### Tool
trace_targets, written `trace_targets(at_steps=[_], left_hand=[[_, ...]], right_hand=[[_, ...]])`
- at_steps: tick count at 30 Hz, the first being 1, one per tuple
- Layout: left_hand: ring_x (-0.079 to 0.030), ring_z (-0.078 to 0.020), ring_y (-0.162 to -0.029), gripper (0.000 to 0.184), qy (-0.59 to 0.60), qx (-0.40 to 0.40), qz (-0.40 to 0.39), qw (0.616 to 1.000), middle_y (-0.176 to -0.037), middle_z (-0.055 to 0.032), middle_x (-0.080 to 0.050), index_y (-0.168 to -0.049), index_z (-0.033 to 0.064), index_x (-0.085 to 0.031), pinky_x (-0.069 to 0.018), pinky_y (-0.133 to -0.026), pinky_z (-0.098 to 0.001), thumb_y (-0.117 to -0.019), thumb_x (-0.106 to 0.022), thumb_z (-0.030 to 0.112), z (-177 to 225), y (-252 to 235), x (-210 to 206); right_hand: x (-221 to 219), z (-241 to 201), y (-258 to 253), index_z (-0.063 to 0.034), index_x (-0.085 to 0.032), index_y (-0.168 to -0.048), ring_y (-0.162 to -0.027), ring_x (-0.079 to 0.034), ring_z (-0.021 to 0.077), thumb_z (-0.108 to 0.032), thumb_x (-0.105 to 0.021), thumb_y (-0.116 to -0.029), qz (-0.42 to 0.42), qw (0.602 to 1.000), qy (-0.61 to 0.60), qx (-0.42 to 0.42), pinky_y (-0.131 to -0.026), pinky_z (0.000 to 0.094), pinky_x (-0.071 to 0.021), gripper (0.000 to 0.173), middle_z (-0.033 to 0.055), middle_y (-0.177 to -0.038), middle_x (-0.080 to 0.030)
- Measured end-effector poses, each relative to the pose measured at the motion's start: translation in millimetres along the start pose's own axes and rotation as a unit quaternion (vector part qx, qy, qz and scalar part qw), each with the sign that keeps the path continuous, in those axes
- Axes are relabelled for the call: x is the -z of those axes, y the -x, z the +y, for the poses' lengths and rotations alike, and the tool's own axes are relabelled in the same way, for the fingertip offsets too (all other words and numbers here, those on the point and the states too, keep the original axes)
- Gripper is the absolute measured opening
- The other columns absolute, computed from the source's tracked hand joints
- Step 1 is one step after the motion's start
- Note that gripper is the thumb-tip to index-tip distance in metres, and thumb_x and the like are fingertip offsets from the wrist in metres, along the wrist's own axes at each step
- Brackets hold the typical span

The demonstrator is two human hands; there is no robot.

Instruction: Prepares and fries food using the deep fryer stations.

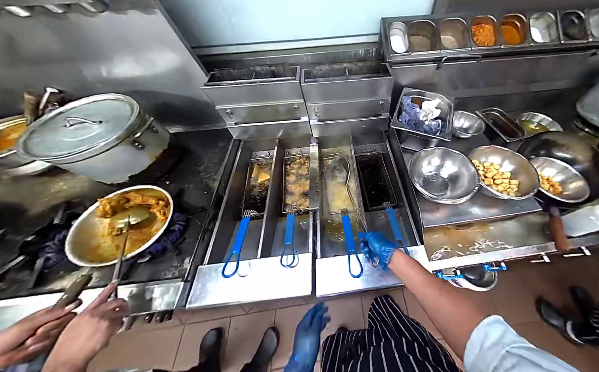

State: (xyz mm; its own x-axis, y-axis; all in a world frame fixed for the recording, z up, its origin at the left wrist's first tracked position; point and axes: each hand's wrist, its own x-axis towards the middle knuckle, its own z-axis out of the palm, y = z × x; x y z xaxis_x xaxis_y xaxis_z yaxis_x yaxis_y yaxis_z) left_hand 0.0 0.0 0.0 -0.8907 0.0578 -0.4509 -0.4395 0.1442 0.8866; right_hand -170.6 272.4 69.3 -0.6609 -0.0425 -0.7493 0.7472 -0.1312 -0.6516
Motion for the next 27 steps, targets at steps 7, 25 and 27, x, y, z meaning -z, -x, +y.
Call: trace_targets(at_steps=[7, 25, 27], left_hand=[[-0.046, -0.033, -0.142, 0.071, -0.165, -0.026, -0.017, 0.986, -0.16, -0.0254, -0.036, -0.162, 0.0021, -0.018, -0.0411, -0.116, -0.0477, -0.1049, -0.053, 0.023, 97.6, -115.8, -92.3], [-0.05, -0.011, -0.047, 0.035, 0.224, 0.069, -0.128, 0.964, -0.062, -0.0011, -0.05, -0.13, 0.0023, -0.049, -0.0494, -0.045, -0.0267, -0.1138, -0.026, 0.024, 177.0, -112.1, -100.9], [-0.05, -0.0121, -0.044, 0.036, 0.215, 0.061, -0.133, 0.966, -0.061, -0.0021, -0.049, -0.133, -0.0022, -0.044, -0.0495, -0.042, -0.0284, -0.1137, -0.025, 0.021, 147.5, -79.9, -102.3]], right_hand=[[-1.9, -12.1, 62.4, -0.0073, -0.057, -0.141, -0.094, -0.066, 0.0268, -0.022, -0.05, -0.1036, 0.083, 0.934, 0.335, 0.095, -0.083, 0.0484, -0.0542, 0.04, 0.0163, -0.112, -0.068], [34.0, 69.0, 150.9, -0.0098, -0.037, -0.16, -0.109, -0.067, 0.0099, -0.024, -0.046, -0.106, 0.146, 0.933, 0.205, 0.258, -0.099, 0.0308, -0.0542, 0.056, 0.009, -0.139, -0.064], [36.9, 85.7, 152.0, -0.0076, -0.038, -0.159, -0.105, -0.068, 0.0095, -0.023, -0.046, -0.106, 0.164, 0.926, 0.194, 0.279, -0.096, 0.0304, -0.0552, 0.056, 0.0088, -0.135, -0.066]])
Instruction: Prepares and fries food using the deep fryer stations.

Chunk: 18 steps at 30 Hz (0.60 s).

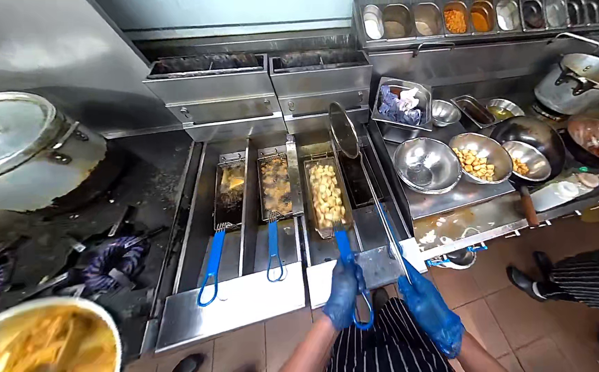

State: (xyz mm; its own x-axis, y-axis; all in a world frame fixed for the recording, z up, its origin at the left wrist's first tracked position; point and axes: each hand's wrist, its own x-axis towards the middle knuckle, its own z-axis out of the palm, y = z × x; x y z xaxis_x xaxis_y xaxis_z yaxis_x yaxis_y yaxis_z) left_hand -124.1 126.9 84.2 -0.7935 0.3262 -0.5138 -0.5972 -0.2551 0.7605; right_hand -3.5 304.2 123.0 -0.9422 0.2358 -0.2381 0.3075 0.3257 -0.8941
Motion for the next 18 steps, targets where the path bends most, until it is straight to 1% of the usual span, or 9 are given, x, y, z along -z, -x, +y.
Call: trace_targets(at_steps=[4, 7, 8, 9, 13, 15, 16, 17, 18], left_hand=[[-0.049, -0.0129, -0.043, 0.04, 0.008, 0.031, 0.014, 0.999, -0.059, -0.0014, -0.047, -0.13, 0.0005, -0.049, -0.0509, -0.043, -0.0299, -0.1142, -0.02, 0.023, 14.6, -17.0, 18.6], [-0.051, -0.013, -0.041, 0.04, 0.025, 0.019, -0.005, 0.999, -0.055, -0.0018, -0.048, -0.129, -0.0017, -0.047, -0.0501, -0.04, -0.03, -0.1138, -0.018, 0.022, 2.8, -4.3, 13.8], [-0.051, -0.0122, -0.04, 0.039, 0.022, 0.012, -0.013, 1.0, -0.054, -0.0012, -0.048, -0.129, -0.0022, -0.047, -0.0499, -0.04, -0.0293, -0.1133, -0.019, 0.021, 4.1, -8.2, 15.7], [-0.051, -0.0114, -0.042, 0.039, 0.013, 0.007, -0.018, 1.0, -0.055, -0.0003, -0.048, -0.128, -0.0023, -0.047, -0.0511, -0.041, -0.0288, -0.113, -0.019, 0.02, 12.0, -17.5, 18.2], [-0.051, -0.0105, -0.046, 0.038, -0.039, 0.036, -0.016, 0.998, -0.059, 0.0015, -0.047, -0.126, 0.0021, -0.051, -0.0522, -0.048, -0.0279, -0.1144, -0.024, 0.025, 63.5, -75.8, 17.8], [-0.052, -0.0135, -0.048, 0.038, -0.099, 0.046, 0.013, 0.994, -0.062, -0.0023, -0.049, -0.13, 0.0022, -0.052, -0.0521, -0.048, -0.0299, -0.1143, -0.027, 0.026, 71.1, -102.4, 22.2], [-0.055, -0.0161, -0.051, 0.036, -0.167, 0.049, 0.04, 0.984, -0.067, -0.0059, -0.053, -0.133, 0.0032, -0.052, -0.0528, -0.05, -0.0319, -0.114, -0.03, 0.026, 66.8, -110.2, 24.6], [-0.06, -0.0191, -0.059, 0.035, -0.273, 0.038, 0.08, 0.958, -0.077, -0.0103, -0.059, -0.136, 0.0036, -0.052, -0.0555, -0.055, -0.0349, -0.1129, -0.037, 0.025, 59.4, -114.0, 22.8], [-0.066, -0.0234, -0.073, 0.035, -0.399, 0.015, 0.135, 0.907, -0.092, -0.0149, -0.065, -0.138, 0.0036, -0.052, -0.0588, -0.066, -0.0406, -0.1099, -0.047, 0.025, 51.0, -112.1, 13.6]], right_hand=[[-3.3, 22.9, 29.8, -0.0027, -0.039, -0.157, -0.092, -0.067, 0.0075, -0.02, -0.048, -0.1058, 0.031, 0.999, -0.025, 0.008, -0.089, 0.0276, -0.0568, 0.054, 0.0081, -0.122, -0.07], [1.7, 25.2, 29.9, -0.0044, -0.041, -0.156, -0.07, -0.059, 0.0091, -0.02, -0.049, -0.1046, 0.051, 0.998, -0.033, -0.002, -0.07, 0.0294, -0.055, 0.054, 0.0041, -0.092, -0.067], [5.0, 25.2, 27.7, -0.0051, -0.041, -0.156, -0.069, -0.058, 0.0092, -0.02, -0.048, -0.1045, 0.052, 0.998, -0.031, -0.002, -0.069, 0.0296, -0.0548, 0.055, 0.004, -0.09, -0.066], [8.5, 24.9, 26.6, -0.0063, -0.041, -0.157, -0.071, -0.059, 0.0091, -0.02, -0.048, -0.1049, 0.054, 0.998, -0.028, -0.005, -0.071, 0.0293, -0.0552, 0.054, 0.0043, -0.092, -0.067], [29.3, 22.1, 13.9, -0.0061, -0.04, -0.157, -0.088, -0.067, 0.0084, -0.021, -0.047, -0.1054, 0.061, 0.998, 0.013, -0.008, -0.087, 0.029, -0.0568, 0.054, 0.0075, -0.116, -0.071], [42.1, 15.7, 4.7, -0.0095, -0.038, -0.159, -0.098, -0.069, 0.0096, -0.023, -0.045, -0.1054, 0.059, 0.996, 0.061, -0.022, -0.094, 0.0317, -0.0564, 0.056, 0.0075, -0.127, -0.07], [48.7, 12.6, 1.9, -0.0122, -0.038, -0.16, -0.1, -0.069, 0.0106, -0.025, -0.045, -0.1054, 0.057, 0.994, 0.084, -0.031, -0.094, 0.0332, -0.0562, 0.056, 0.0065, -0.129, -0.069], [56.2, 9.4, -0.8, -0.0145, -0.037, -0.161, -0.103, -0.07, 0.0116, -0.026, -0.045, -0.1053, 0.052, 0.993, 0.102, -0.039, -0.096, 0.035, -0.0559, 0.057, 0.0058, -0.132, -0.069], [62.8, 7.3, -3.0, -0.0159, -0.036, -0.161, -0.106, -0.07, 0.0119, -0.026, -0.045, -0.1052, 0.047, 0.992, 0.112, -0.043, -0.097, 0.0359, -0.0557, 0.057, 0.0054, -0.134, -0.068]])
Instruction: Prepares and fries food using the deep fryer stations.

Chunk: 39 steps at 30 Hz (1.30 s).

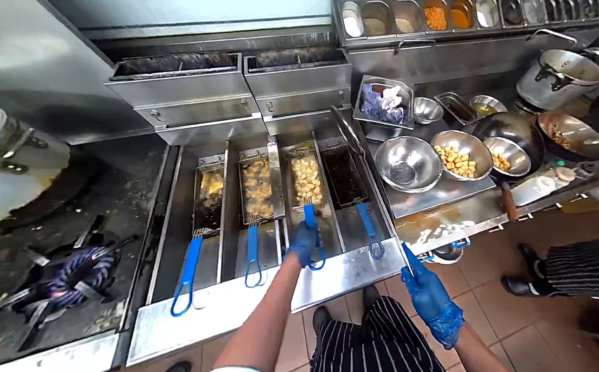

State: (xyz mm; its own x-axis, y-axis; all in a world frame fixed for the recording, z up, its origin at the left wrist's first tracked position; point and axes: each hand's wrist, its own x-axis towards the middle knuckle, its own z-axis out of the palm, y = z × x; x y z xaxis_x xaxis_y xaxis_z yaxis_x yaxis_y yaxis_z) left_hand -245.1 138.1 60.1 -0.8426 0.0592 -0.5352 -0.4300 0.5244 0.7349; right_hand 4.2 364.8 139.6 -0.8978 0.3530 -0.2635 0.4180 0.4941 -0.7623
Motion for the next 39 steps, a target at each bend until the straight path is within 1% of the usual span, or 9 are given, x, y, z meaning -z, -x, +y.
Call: trace_targets(at_steps=[2, 5, 7, 9, 13, 18, 26, 30, 39], left_hand=[[-0.061, -0.0396, -0.122, 0.066, -0.175, -0.04, 0.095, 0.979, -0.14, -0.0261, -0.055, -0.152, 0.0012, -0.04, -0.0532, -0.099, -0.0579, -0.096, -0.066, 0.025, 4.7, 21.1, -37.6], [-0.042, -0.0373, -0.145, 0.083, -0.135, -0.12, 0.027, 0.983, -0.163, -0.0231, -0.031, -0.162, 0.0007, -0.02, -0.0405, -0.117, -0.0528, -0.0975, -0.064, 0.03, -1.7, 30.1, -128.2], [-0.049, -0.0329, -0.139, 0.072, 0.065, -0.056, -0.075, 0.994, -0.154, -0.0227, -0.045, -0.161, 0.0021, -0.023, -0.0432, -0.114, -0.0495, -0.1026, -0.06, 0.025, 1.9, 19.0, -175.5], [-0.064, -0.0245, -0.099, 0.039, 0.261, 0.045, -0.116, 0.957, -0.118, -0.0177, -0.063, -0.142, 0.0022, -0.046, -0.0554, -0.084, -0.041, -0.1094, -0.047, 0.022, 21.4, 0.1, -190.9], [-0.047, -0.0111, -0.048, 0.031, 0.37, 0.066, -0.13, 0.917, -0.069, -0.0012, -0.049, -0.117, 0.0053, -0.051, -0.0465, -0.045, -0.0267, -0.1137, -0.029, 0.027, 87.9, -9.4, -160.7], [-0.054, -0.016, -0.049, 0.028, 0.355, -0.029, -0.111, 0.928, -0.068, -0.0069, -0.055, -0.124, 0.0001, -0.049, -0.0522, -0.045, -0.031, -0.1132, -0.034, 0.021, 92.3, 61.5, -150.8], [-0.052, -0.0134, -0.043, 0.036, 0.426, -0.043, -0.146, 0.892, -0.06, -0.0026, -0.053, -0.12, -0.0029, -0.049, -0.0503, -0.041, -0.029, -0.1096, -0.026, 0.022, -8.8, 121.8, -179.2], [-0.047, -0.0124, -0.04, 0.036, 0.455, -0.027, -0.148, 0.878, -0.056, -0.0022, -0.047, -0.112, -0.0009, -0.05, -0.0464, -0.038, -0.0279, -0.1126, -0.025, 0.025, 20.8, 126.9, -172.5], [-0.048, -0.0126, -0.04, 0.036, 0.463, -0.01, -0.157, 0.872, -0.055, -0.0026, -0.047, -0.115, -0.0014, -0.05, -0.0469, -0.039, -0.0276, -0.1135, -0.025, 0.024, 17.6, 116.9, -174.0]], right_hand=[[6.9, 3.5, -1.3, -0.0177, -0.036, -0.161, -0.101, -0.07, 0.0117, -0.027, -0.045, -0.1051, -0.005, 1.0, 0.006, -0.004, -0.094, 0.0367, -0.057, 0.058, 0.0043, -0.13, -0.07], [11.5, 12.8, 1.0, -0.0165, -0.037, -0.161, -0.085, -0.068, 0.0137, -0.027, -0.046, -0.1044, -0.002, 1.0, 0.0, 0.0, -0.083, 0.0388, -0.0585, 0.058, 0.0056, -0.109, -0.073], [16.7, 16.5, 3.9, -0.0148, -0.038, -0.16, -0.085, -0.068, 0.0122, -0.027, -0.046, -0.1045, 0.0, 1.0, -0.015, 0.012, -0.084, 0.0372, -0.0589, 0.058, 0.0052, -0.109, -0.073], [24.3, 17.8, 4.7, -0.0145, -0.039, -0.16, -0.084, -0.068, 0.0115, -0.027, -0.047, -0.1051, -0.001, 0.999, -0.028, 0.025, -0.083, 0.0363, -0.0592, 0.057, 0.0045, -0.107, -0.073], [38.6, 23.4, -0.9, -0.0131, -0.039, -0.16, -0.081, -0.066, 0.0114, -0.025, -0.047, -0.1051, -0.002, 0.997, -0.029, 0.066, -0.082, 0.0353, -0.0585, 0.056, 0.0042, -0.104, -0.072], [40.1, 28.0, -17.5, -0.0081, -0.039, -0.159, -0.098, -0.068, 0.0066, -0.02, -0.048, -0.1058, 0.023, 0.99, -0.048, 0.132, -0.093, 0.0289, -0.0571, 0.055, 0.0059, -0.139, -0.065], [37.6, 26.5, -28.3, -0.0009, -0.039, -0.157, -0.111, -0.067, 0.0089, -0.014, -0.048, -0.1048, 0.028, 0.982, -0.09, 0.161, -0.101, 0.0291, -0.0549, 0.054, 0.0096, -0.141, -0.063], [37.1, 26.9, -25.3, -0.0021, -0.041, -0.156, -0.101, -0.069, 0.0094, -0.014, -0.048, -0.1045, 0.038, 0.982, -0.096, 0.155, -0.094, 0.0304, -0.0578, 0.054, 0.0086, -0.127, -0.069], [30.4, 26.4, -21.0, -0.003, -0.039, -0.157, -0.122, -0.064, 0.0083, -0.013, -0.048, -0.1048, 0.04, 0.982, -0.093, 0.158, -0.107, 0.0297, -0.0526, 0.054, 0.0074, -0.144, -0.062]])
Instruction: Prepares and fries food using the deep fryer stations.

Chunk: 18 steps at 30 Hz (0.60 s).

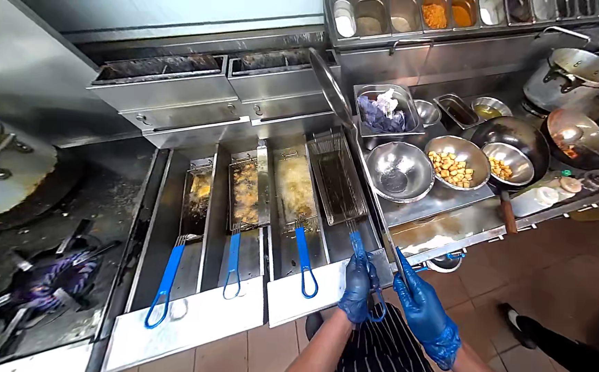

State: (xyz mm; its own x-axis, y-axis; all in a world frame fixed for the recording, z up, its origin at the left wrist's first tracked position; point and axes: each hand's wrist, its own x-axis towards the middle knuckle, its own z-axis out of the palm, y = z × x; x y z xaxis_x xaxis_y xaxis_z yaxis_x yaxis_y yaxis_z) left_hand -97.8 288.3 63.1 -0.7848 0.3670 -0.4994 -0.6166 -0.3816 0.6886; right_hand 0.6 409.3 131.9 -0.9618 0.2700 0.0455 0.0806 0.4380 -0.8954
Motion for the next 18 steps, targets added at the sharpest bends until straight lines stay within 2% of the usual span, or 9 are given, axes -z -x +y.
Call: trace_targets(at_steps=[2, 5, 9, 11, 15, 17, 18], left_hand=[[-0.049, -0.0121, -0.04, 0.039, 0.005, 0.044, 0.02, 0.999, -0.055, -0.0022, -0.048, -0.119, -0.0007, -0.049, -0.0472, -0.039, -0.027, -0.1139, -0.02, 0.024, 20.5, -5.4, -1.2], [-0.046, -0.0125, -0.04, 0.041, 0.029, 0.064, 0.044, 0.997, -0.055, -0.0014, -0.045, -0.116, 0.0, -0.05, -0.0464, -0.039, -0.0275, -0.1145, -0.019, 0.026, 51.5, -10.6, -15.8], [-0.047, -0.0124, -0.039, 0.037, -0.002, 0.025, -0.003, 1.0, -0.055, -0.0022, -0.046, -0.115, -0.0013, -0.049, -0.0469, -0.037, -0.0274, -0.1137, -0.02, 0.021, 55.3, -11.7, -17.3], [-0.047, -0.0132, -0.039, 0.034, -0.019, 0.005, -0.017, 1.0, -0.056, -0.0024, -0.045, -0.117, -0.0017, -0.049, -0.0473, -0.038, -0.0285, -0.1129, -0.022, 0.018, 64.8, -4.5, -19.7], [-0.048, -0.0132, -0.04, 0.032, -0.052, -0.041, -0.053, 0.996, -0.056, -0.0019, -0.045, -0.117, -0.0007, -0.05, -0.0484, -0.039, -0.0286, -0.1111, -0.025, 0.018, 94.0, 11.0, -15.1], [-0.048, -0.0134, -0.04, 0.033, -0.061, -0.062, -0.066, 0.994, -0.056, -0.002, -0.045, -0.117, -0.0011, -0.052, -0.0492, -0.039, -0.0292, -0.111, -0.027, 0.02, 110.7, 19.3, -10.8], [-0.049, -0.0132, -0.04, 0.033, -0.066, -0.073, -0.069, 0.993, -0.055, -0.0017, -0.045, -0.117, -0.0009, -0.052, -0.0494, -0.039, -0.0292, -0.1105, -0.028, 0.021, 121.0, 23.6, -8.4]], right_hand=[[-4.1, -0.1, 7.6, -0.0037, -0.038, -0.158, -0.125, -0.063, 0.0084, -0.015, -0.048, -0.1052, -0.01, 1.0, 0.006, -0.011, -0.108, 0.0295, -0.0514, 0.055, 0.0075, -0.149, -0.058], [-10.6, -1.2, 15.0, -0.0054, -0.039, -0.158, -0.13, -0.06, 0.008, -0.016, -0.049, -0.1046, -0.014, 0.999, 0.016, -0.035, -0.111, 0.0301, -0.0498, 0.055, 0.0066, -0.152, -0.056], [-15.5, 1.0, 12.1, -0.0073, -0.04, -0.158, -0.129, -0.06, 0.0075, -0.019, -0.048, -0.1056, -0.014, 0.999, 0.009, -0.049, -0.111, 0.0303, -0.0495, 0.054, 0.0047, -0.149, -0.058], [-14.3, 2.8, 10.6, -0.0079, -0.039, -0.159, -0.129, -0.061, 0.0068, -0.018, -0.048, -0.1058, -0.005, 0.999, 0.007, -0.039, -0.111, 0.0299, -0.0502, 0.054, 0.0036, -0.152, -0.056], [-12.7, 3.0, 6.1, -0.0084, -0.04, -0.158, -0.111, -0.068, 0.0074, -0.019, -0.048, -0.1059, 0.033, 0.999, 0.03, -0.019, -0.101, 0.0299, -0.0553, 0.054, 0.0058, -0.142, -0.064], [-14.9, 4.8, 5.2, -0.0095, -0.042, -0.158, -0.091, -0.069, 0.0079, -0.02, -0.047, -0.1058, 0.06, 0.997, 0.044, -0.015, -0.087, 0.0305, -0.0594, 0.053, 0.0045, -0.118, -0.072], [-17.2, 6.1, 5.1, -0.0093, -0.042, -0.157, -0.084, -0.067, 0.0084, -0.021, -0.047, -0.1062, 0.068, 0.997, 0.044, -0.015, -0.08, 0.0306, -0.0602, 0.053, 0.0034, -0.11, -0.071]])
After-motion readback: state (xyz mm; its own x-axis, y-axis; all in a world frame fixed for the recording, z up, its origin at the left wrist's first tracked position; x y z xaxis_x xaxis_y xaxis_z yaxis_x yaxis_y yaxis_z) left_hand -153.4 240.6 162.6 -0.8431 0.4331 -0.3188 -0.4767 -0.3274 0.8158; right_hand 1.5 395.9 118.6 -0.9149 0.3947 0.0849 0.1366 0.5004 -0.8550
